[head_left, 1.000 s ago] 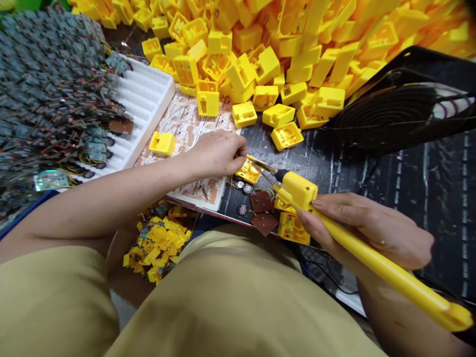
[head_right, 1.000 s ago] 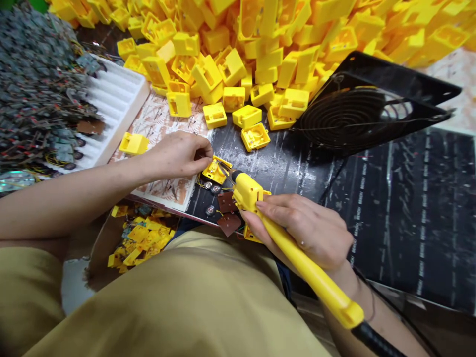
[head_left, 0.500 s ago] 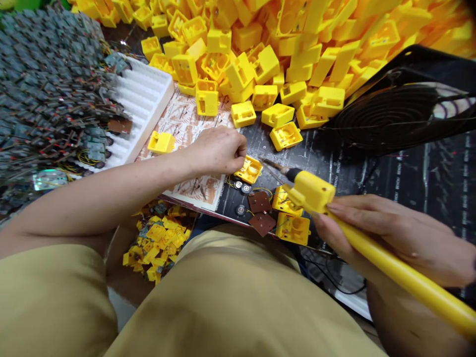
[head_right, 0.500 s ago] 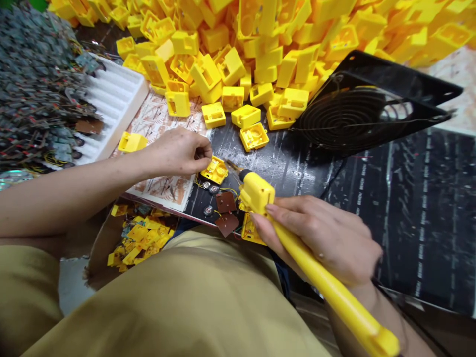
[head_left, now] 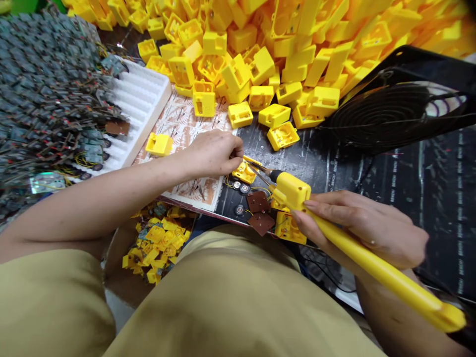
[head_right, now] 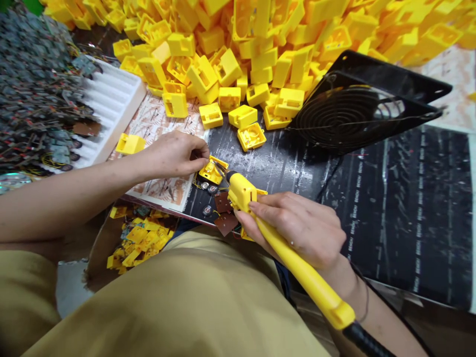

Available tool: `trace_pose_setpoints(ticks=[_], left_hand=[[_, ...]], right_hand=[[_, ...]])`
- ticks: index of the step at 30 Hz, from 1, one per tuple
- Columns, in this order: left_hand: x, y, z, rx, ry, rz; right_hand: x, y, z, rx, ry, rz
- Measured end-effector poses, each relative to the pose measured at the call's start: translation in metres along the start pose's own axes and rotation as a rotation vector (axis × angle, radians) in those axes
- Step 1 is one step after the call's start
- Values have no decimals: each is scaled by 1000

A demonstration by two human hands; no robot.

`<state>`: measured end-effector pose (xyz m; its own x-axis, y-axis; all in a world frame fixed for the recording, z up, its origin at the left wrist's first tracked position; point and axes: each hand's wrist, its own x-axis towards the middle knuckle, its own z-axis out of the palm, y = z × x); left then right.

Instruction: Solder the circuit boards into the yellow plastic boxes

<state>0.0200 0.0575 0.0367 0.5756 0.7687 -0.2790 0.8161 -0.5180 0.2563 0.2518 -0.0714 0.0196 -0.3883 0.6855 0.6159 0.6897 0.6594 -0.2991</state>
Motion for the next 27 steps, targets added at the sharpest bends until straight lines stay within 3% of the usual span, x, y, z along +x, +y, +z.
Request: trace_pose_setpoints(ticks=[4,10,18,23,27], left_hand=[[-1,0,1,-9,8,-4],[-8,-2,-1,-109,21,-10],[-12,-2,-5,-102,-44,33],[-11,-1,-3,-80,-64,6],[-9,1,-1,-31,-67,16]], right_hand=[[3,-2,1,32,-5,-25],[-5,-4,-19,-42,-58,162],[4,-4,-20,-79,-27,20],[-1,-5,-18,98,-104,49],[1,-3,-13,126,-90,-42]])
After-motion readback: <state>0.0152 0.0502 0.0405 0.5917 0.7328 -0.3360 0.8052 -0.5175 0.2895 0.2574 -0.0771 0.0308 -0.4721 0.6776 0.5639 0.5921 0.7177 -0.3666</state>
